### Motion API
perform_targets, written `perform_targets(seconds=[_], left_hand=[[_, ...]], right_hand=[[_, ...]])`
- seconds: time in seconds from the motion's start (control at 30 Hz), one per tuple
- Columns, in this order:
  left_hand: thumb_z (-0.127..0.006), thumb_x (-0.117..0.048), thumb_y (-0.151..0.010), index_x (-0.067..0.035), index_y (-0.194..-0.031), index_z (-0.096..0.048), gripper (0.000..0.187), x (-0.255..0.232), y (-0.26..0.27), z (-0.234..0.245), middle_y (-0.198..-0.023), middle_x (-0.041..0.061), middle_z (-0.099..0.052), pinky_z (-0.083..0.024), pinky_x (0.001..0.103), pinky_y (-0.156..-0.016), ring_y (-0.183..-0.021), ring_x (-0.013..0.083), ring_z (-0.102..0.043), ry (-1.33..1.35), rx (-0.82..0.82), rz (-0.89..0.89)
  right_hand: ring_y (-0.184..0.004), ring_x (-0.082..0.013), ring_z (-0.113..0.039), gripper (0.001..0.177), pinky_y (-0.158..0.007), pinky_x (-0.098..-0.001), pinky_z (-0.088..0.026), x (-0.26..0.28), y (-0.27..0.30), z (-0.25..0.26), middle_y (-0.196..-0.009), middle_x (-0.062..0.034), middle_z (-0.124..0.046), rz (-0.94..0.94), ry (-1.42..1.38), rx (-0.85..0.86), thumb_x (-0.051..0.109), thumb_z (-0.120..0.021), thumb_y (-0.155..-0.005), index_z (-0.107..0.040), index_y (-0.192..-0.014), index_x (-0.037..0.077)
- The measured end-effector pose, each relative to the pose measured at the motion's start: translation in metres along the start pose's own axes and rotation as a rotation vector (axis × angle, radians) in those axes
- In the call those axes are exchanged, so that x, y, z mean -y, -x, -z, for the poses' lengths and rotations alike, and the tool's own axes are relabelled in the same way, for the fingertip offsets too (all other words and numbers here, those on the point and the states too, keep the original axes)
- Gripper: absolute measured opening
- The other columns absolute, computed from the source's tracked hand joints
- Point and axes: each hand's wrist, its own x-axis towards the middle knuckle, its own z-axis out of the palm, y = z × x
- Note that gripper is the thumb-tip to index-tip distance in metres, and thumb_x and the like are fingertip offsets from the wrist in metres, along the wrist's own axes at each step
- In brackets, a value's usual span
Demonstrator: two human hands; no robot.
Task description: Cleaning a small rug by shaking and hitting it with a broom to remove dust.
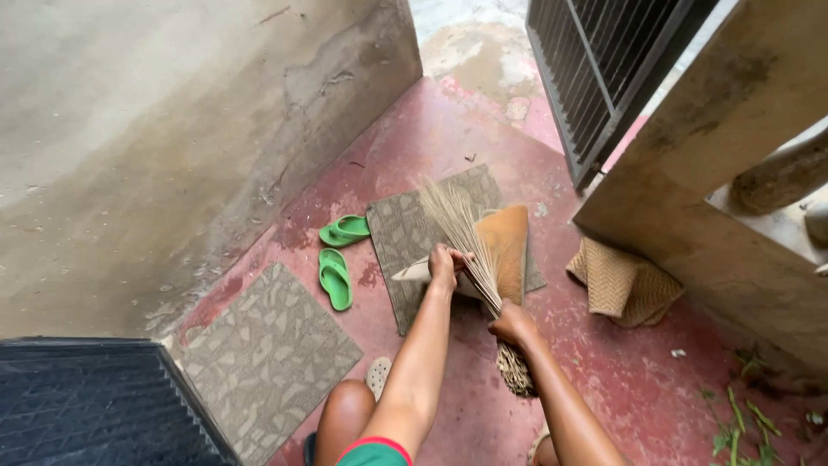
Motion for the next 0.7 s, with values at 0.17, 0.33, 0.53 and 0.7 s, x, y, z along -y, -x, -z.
perform_targets(seconds=[0.17, 0.33, 0.53, 0.7], left_hand=[[-0.048, -0.037, -0.099, 0.0, -0.074, -0.067, 0.048, -0.005, 0.009, 0.054, -0.07, 0.019, -0.072, -0.06, 0.037, -0.063, -0.058, 0.0218, -0.067, -0.396, -0.246, -0.165], [-0.06, -0.025, -0.09, -0.005, -0.099, -0.077, 0.027, 0.017, -0.011, 0.161, -0.109, 0.022, -0.074, -0.055, 0.051, -0.089, -0.098, 0.0394, -0.07, -1.026, -0.567, -0.075], [-0.064, -0.021, -0.082, -0.003, -0.106, -0.076, 0.032, 0.039, -0.001, 0.175, -0.116, 0.025, -0.072, -0.052, 0.053, -0.098, -0.11, 0.0457, -0.068, -1.166, -0.576, 0.126], [-0.064, -0.019, -0.083, -0.004, -0.126, -0.065, 0.045, 0.091, -0.039, 0.198, -0.126, 0.023, -0.068, -0.051, 0.052, -0.101, -0.117, 0.0436, -0.065, -1.187, -0.539, 0.161]], right_hand=[[-0.065, -0.0203, -0.061, 0.034, -0.051, -0.0329, -0.052, -0.013, -0.006, 0.0, -0.079, -0.0093, -0.064, -0.098, -0.103, 0.129, 0.009, -0.07, -0.086, -0.063, -0.116, -0.005], [-0.065, -0.0187, -0.062, 0.06, -0.057, -0.0326, -0.052, -0.082, -0.062, -0.001, -0.089, -0.0198, -0.067, -0.025, -0.132, -0.018, 0.025, -0.076, -0.089, -0.052, -0.126, -0.016], [-0.078, -0.0276, -0.068, 0.086, -0.066, -0.0358, -0.056, -0.016, 0.039, 0.071, -0.11, -0.0324, -0.066, -0.079, -0.074, -0.014, 0.032, -0.078, -0.088, -0.034, -0.142, -0.017], [-0.072, -0.0258, -0.066, 0.062, -0.059, -0.0317, -0.057, -0.024, 0.05, 0.077, -0.102, -0.0297, -0.069, -0.151, -0.046, 0.067, 0.029, -0.071, -0.092, -0.044, -0.131, -0.012]])
